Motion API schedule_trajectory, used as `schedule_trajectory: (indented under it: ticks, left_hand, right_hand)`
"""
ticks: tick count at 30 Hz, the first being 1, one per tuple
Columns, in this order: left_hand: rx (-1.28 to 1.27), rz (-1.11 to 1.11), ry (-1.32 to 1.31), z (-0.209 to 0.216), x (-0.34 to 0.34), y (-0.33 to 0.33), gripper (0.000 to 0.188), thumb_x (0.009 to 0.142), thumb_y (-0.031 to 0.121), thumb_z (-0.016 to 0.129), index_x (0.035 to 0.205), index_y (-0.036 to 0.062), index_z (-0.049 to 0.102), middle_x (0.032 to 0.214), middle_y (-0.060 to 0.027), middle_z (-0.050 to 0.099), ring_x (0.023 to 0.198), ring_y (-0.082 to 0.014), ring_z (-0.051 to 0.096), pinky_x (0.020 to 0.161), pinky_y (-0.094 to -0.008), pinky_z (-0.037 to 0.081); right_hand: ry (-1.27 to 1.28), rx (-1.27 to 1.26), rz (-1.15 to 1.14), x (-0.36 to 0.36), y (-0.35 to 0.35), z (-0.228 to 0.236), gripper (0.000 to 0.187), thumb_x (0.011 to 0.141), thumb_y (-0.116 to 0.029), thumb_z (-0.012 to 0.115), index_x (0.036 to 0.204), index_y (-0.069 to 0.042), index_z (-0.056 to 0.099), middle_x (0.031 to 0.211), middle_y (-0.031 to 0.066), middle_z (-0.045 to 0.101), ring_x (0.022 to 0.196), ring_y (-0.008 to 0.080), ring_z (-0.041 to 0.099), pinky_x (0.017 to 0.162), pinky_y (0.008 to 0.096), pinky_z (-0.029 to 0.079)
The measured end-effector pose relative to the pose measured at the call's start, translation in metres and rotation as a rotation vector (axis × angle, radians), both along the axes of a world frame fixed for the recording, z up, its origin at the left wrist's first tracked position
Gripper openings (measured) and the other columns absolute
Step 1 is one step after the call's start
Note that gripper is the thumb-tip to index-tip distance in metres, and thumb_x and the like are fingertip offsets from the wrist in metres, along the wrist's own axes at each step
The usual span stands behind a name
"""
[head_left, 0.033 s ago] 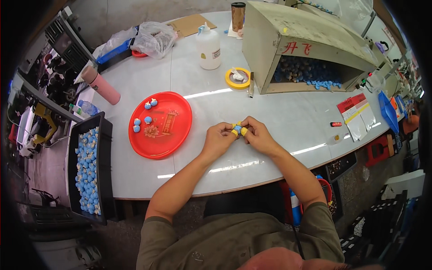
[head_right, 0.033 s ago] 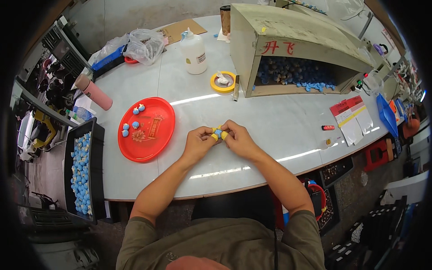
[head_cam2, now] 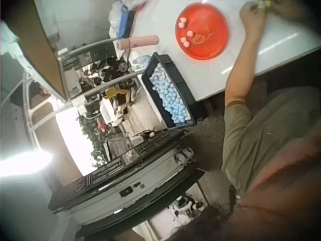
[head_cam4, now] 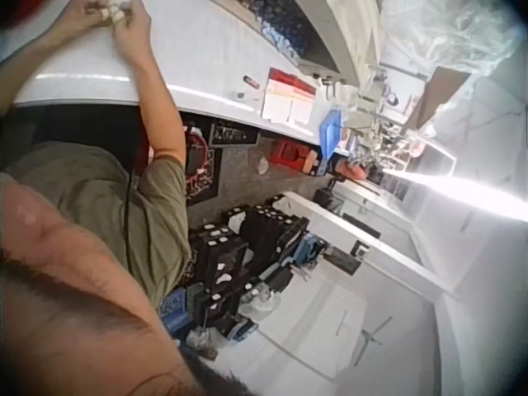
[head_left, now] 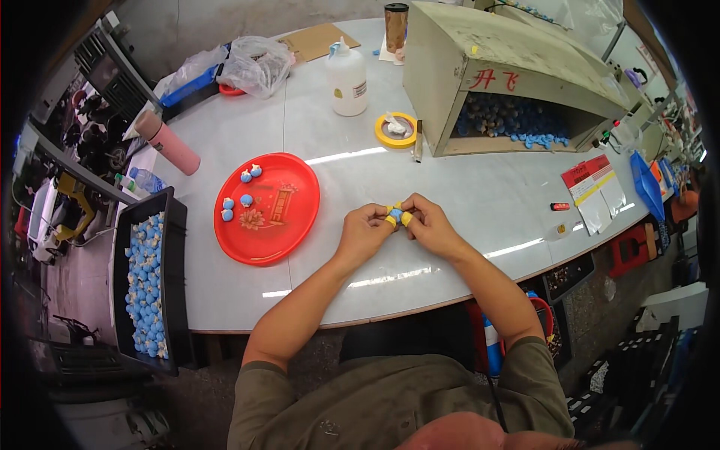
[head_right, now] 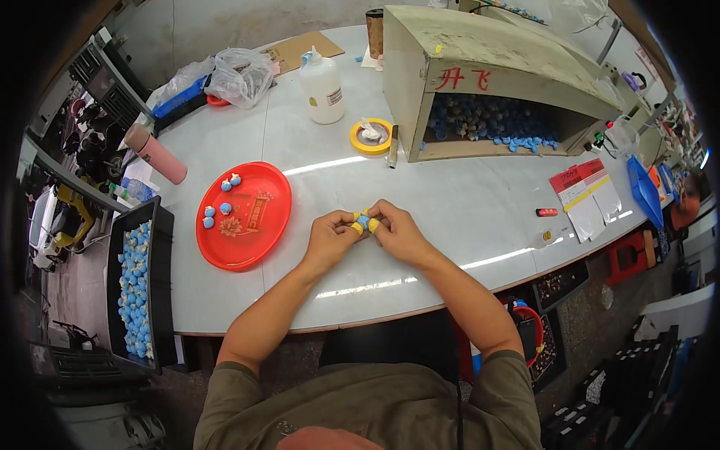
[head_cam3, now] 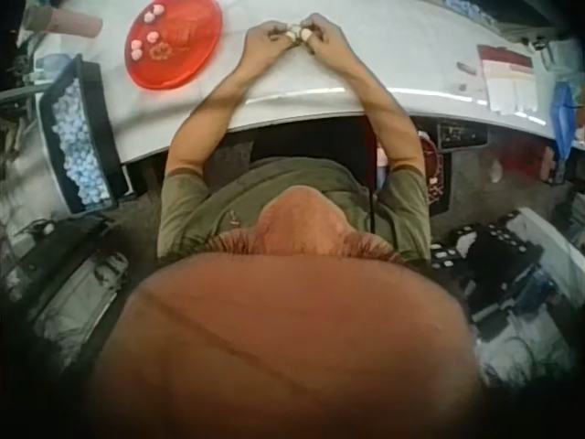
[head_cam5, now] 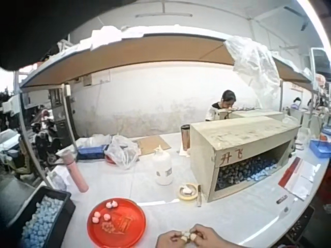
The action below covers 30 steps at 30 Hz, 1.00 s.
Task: The person assembles small blue and yellow decorative items at a workbench. They repeatedly pick up a blue base, apply glue from a bottle, attach a yellow cap, and place the finished item into a wooden box. The process is repetitive and involves handling small components with both hands.
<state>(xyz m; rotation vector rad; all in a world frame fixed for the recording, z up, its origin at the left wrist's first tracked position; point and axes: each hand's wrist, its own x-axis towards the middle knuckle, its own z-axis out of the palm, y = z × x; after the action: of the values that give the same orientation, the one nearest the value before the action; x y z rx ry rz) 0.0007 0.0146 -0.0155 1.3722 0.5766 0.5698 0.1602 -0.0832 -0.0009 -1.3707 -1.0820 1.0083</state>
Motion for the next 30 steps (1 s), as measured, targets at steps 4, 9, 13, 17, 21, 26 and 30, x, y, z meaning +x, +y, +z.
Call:
schedule_trajectory:
  ticks: [4,9,13,17,21,26,30]
  left_hand:
    - [-0.038,-0.008,-0.043,0.007,0.001,-0.002,0.017,0.093,-0.004,0.059,0.109,-0.0103,0.061,0.107,-0.0154,0.067,0.095,-0.0197,0.070,0.088,-0.0295,0.059]
    - [-0.161,-0.008,-0.099,0.012,0.001,-0.002,0.017,0.094,-0.004,0.058,0.110,-0.0098,0.061,0.108,-0.0161,0.067,0.098,-0.0241,0.071,0.089,-0.0310,0.059]
    - [-0.127,-0.021,-0.108,0.007,0.000,0.000,0.018,0.094,-0.004,0.059,0.110,-0.0101,0.061,0.109,-0.0164,0.067,0.098,-0.0243,0.070,0.089,-0.0311,0.059]
    - [-0.090,-0.033,-0.084,0.001,-0.001,0.001,0.016,0.093,-0.004,0.062,0.107,-0.0104,0.063,0.108,-0.0158,0.068,0.098,-0.0229,0.070,0.089,-0.0312,0.059]
    - [-0.080,-0.026,-0.047,0.011,-0.001,-0.001,0.016,0.090,-0.004,0.064,0.105,-0.0107,0.065,0.101,-0.0150,0.070,0.093,-0.0183,0.070,0.083,-0.0263,0.057]
    - [-0.107,-0.005,-0.062,0.005,0.000,-0.002,0.017,0.089,-0.004,0.064,0.105,-0.0100,0.065,0.098,-0.0153,0.071,0.089,-0.0158,0.070,0.078,-0.0230,0.056]
    - [-0.151,-0.005,-0.026,0.009,0.002,0.000,0.015,0.093,0.000,0.062,0.105,-0.0077,0.065,0.101,-0.0147,0.070,0.088,-0.0174,0.071,0.080,-0.0261,0.059]
  right_hand:
    - [0.016,0.011,-0.009,0.003,-0.001,0.001,0.009,0.097,-0.007,0.057,0.104,-0.001,0.056,0.069,-0.0004,0.056,0.058,0.0044,0.051,0.053,0.0219,0.039]
    - [0.067,-0.005,-0.001,0.006,-0.001,0.004,0.011,0.096,-0.007,0.058,0.105,-0.001,0.056,0.070,0.0009,0.058,0.059,0.0056,0.053,0.053,0.0222,0.040]
    - [0.055,-0.043,0.021,0.009,-0.001,0.006,0.009,0.096,-0.005,0.057,0.104,-0.002,0.057,0.072,0.0010,0.058,0.059,0.0058,0.053,0.053,0.0228,0.040]
    - [0.050,-0.029,0.040,0.006,-0.003,0.008,0.006,0.094,-0.001,0.055,0.101,-0.001,0.056,0.072,0.0008,0.057,0.060,0.0057,0.051,0.053,0.0236,0.039]
    - [0.024,-0.027,0.044,0.006,-0.005,0.008,0.007,0.093,0.002,0.053,0.099,-0.001,0.055,0.074,0.0010,0.055,0.060,0.0056,0.049,0.053,0.0244,0.039]
    - [-0.043,-0.001,0.051,0.005,-0.006,0.005,0.008,0.092,0.003,0.052,0.099,-0.001,0.054,0.075,0.0010,0.055,0.061,0.0054,0.049,0.053,0.0243,0.039]
    - [0.032,-0.027,0.017,0.004,-0.003,0.005,0.007,0.094,-0.001,0.053,0.101,-0.001,0.055,0.076,0.0012,0.056,0.061,0.0052,0.050,0.052,0.0235,0.039]
